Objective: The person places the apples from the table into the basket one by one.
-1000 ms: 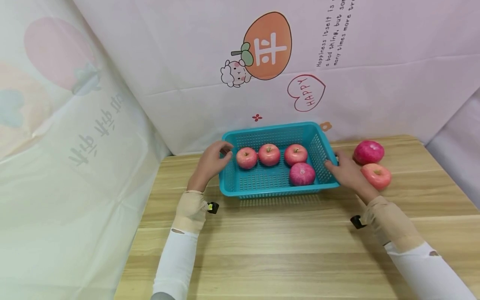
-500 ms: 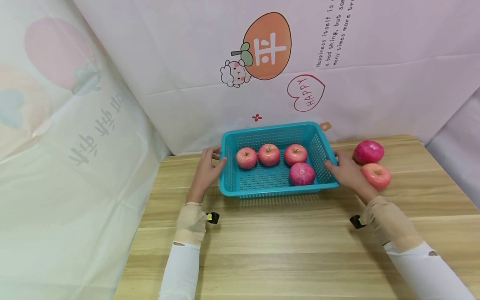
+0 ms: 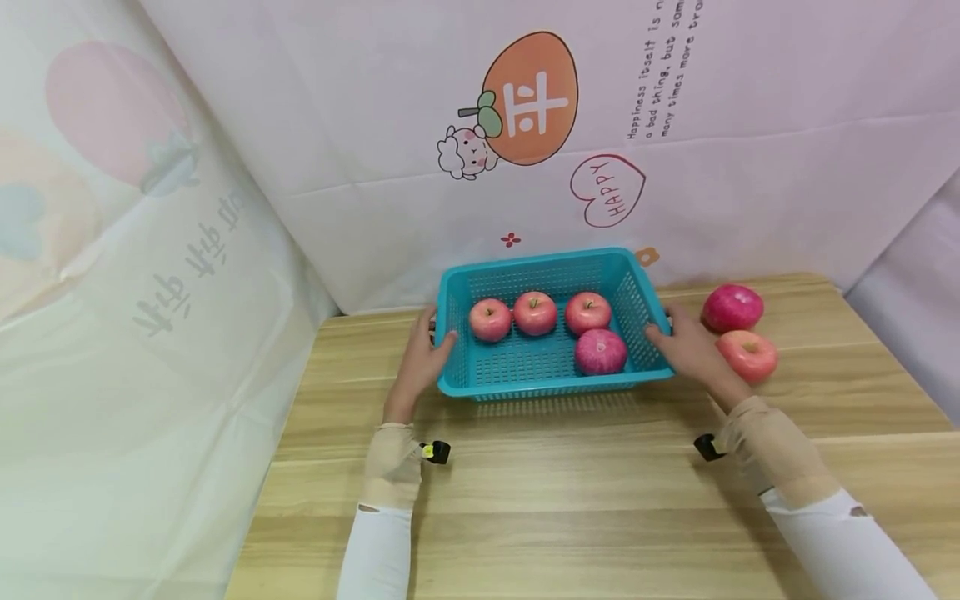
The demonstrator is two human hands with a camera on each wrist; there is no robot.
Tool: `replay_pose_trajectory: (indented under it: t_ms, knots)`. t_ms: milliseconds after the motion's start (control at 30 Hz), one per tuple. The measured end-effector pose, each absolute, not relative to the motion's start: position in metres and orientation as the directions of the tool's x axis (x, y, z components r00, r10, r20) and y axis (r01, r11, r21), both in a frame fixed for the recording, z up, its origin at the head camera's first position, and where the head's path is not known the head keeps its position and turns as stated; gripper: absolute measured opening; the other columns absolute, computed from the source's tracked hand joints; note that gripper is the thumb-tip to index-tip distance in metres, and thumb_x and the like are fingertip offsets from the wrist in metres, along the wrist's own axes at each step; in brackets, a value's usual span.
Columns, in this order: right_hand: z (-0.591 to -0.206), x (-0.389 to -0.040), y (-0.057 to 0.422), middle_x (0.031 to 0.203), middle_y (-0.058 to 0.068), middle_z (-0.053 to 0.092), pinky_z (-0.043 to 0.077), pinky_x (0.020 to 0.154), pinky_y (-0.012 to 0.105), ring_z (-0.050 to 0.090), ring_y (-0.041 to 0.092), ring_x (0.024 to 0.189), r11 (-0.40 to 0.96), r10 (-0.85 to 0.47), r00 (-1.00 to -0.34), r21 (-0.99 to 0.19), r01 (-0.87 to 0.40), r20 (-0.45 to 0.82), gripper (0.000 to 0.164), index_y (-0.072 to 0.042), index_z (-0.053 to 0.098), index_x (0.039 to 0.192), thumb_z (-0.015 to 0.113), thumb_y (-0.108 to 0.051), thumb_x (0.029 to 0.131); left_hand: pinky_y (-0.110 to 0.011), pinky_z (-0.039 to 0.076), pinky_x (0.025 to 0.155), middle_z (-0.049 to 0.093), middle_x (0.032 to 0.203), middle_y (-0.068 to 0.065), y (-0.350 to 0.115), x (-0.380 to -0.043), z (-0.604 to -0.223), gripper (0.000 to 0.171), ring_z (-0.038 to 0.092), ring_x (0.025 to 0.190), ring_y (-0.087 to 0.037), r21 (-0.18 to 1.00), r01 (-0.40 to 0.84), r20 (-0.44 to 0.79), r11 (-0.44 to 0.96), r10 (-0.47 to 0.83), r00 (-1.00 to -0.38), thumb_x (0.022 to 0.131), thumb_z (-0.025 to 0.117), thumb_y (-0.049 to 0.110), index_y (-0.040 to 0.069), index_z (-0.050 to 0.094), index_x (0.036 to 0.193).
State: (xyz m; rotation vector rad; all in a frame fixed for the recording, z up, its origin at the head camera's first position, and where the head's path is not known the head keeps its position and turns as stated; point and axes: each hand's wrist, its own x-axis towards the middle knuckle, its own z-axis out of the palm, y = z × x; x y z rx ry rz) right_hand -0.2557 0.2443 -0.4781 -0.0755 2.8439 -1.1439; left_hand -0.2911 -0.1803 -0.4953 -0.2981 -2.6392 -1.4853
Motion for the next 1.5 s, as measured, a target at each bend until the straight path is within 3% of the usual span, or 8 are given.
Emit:
replay_pose_trajectory:
  t_ms: [200, 333, 400, 600, 1100, 1333, 1500]
  knots:
    - [-0.478, -0.253, 0.243, 0.130, 0.035, 0.045, 0.050, 0.080, 0.060, 0.053, 0.048, 0.107, 0.722, -0.074, -0.995, -0.692, -0.008, -0.066, 0.067, 0.011, 0.023, 0.144, 0.041, -0.040, 0.103, -0.051, 0.043, 0.096, 0.043, 0.139, -0.019, -0.174, -0.284, -0.495, 0.070, 0.047, 0.119, -0.028, 0.862, 0.146, 0.131, 0.486, 0.065, -0.989, 0.094, 0.056, 0.011, 0.010, 0.021, 0.154]
    - [-0.479, -0.252, 0.242, 0.131, 0.034, 0.045, 0.050, 0.081, 0.059, 0.053, 0.048, 0.108, 0.723, -0.071, -0.995, -0.691, 0.002, -0.077, 0.067, 0.010, 0.024, 0.144, 0.041, -0.040, 0.103, -0.048, 0.051, 0.082, 0.055, 0.115, -0.019, -0.172, -0.280, -0.497, 0.063, 0.058, 0.097, -0.029, 0.902, 0.096, 0.114, 0.421, -0.018, -0.993, 0.093, 0.058, 0.010, 0.010, 0.031, 0.149]
    - [-0.479, -0.253, 0.242, 0.131, 0.034, 0.045, 0.050, 0.081, 0.060, 0.053, 0.048, 0.108, 0.722, -0.070, -0.995, -0.692, 0.001, -0.074, 0.068, 0.009, 0.023, 0.145, 0.041, -0.040, 0.102, -0.047, 0.053, 0.080, 0.059, 0.110, -0.018, -0.171, -0.279, -0.499, 0.055, 0.060, 0.094, -0.029, 0.923, 0.076, 0.102, 0.378, -0.050, -0.993, 0.093, 0.058, 0.011, 0.009, 0.038, 0.144]
    - [-0.479, -0.254, 0.242, 0.132, 0.034, 0.044, 0.048, 0.083, 0.062, 0.052, 0.049, 0.109, 0.715, -0.060, -0.996, -0.699, -0.001, -0.060, 0.067, 0.009, 0.023, 0.146, 0.041, -0.039, 0.102, -0.049, 0.051, 0.088, 0.061, 0.121, -0.020, -0.170, -0.281, -0.502, 0.042, 0.060, 0.105, -0.029, 0.948, 0.064, 0.084, 0.310, -0.052, -0.995, 0.094, 0.057, 0.013, 0.003, 0.050, 0.134]
    - [-0.483, -0.255, 0.245, 0.132, 0.033, 0.045, 0.048, 0.083, 0.061, 0.052, 0.047, 0.109, 0.734, -0.052, -0.996, -0.680, 0.012, -0.073, 0.069, 0.008, 0.027, 0.144, 0.036, -0.046, 0.102, -0.048, 0.050, 0.090, 0.060, 0.124, -0.022, -0.171, -0.283, -0.502, 0.044, 0.060, 0.107, -0.026, 0.959, 0.028, 0.043, 0.282, -0.048, -0.998, 0.094, 0.055, 0.012, 0.003, 0.048, 0.136]
    - [-0.481, -0.253, 0.250, 0.122, 0.035, 0.053, 0.053, 0.075, 0.057, 0.059, 0.046, 0.099, 0.777, -0.040, -0.999, -0.630, -0.009, -0.036, 0.070, 0.008, 0.035, 0.137, 0.040, -0.050, 0.100, -0.050, 0.049, 0.090, 0.059, 0.125, -0.023, -0.170, -0.282, -0.501, 0.048, 0.060, 0.108, -0.028, 0.967, 0.020, 0.029, 0.256, -0.029, -0.999, 0.093, 0.055, 0.014, 0.001, 0.047, 0.138]
    - [-0.474, -0.250, 0.253, 0.106, 0.025, 0.060, 0.056, 0.067, 0.046, 0.060, 0.035, 0.086, 0.793, -0.058, -0.998, -0.605, -0.069, 0.037, 0.069, 0.005, 0.045, 0.128, 0.043, -0.056, 0.097, -0.050, 0.050, 0.089, 0.060, 0.125, -0.023, -0.170, -0.283, -0.501, 0.047, 0.060, 0.107, -0.028, 0.966, 0.018, 0.026, 0.256, -0.029, -0.999, 0.093, 0.055, 0.013, 0.002, 0.048, 0.138]
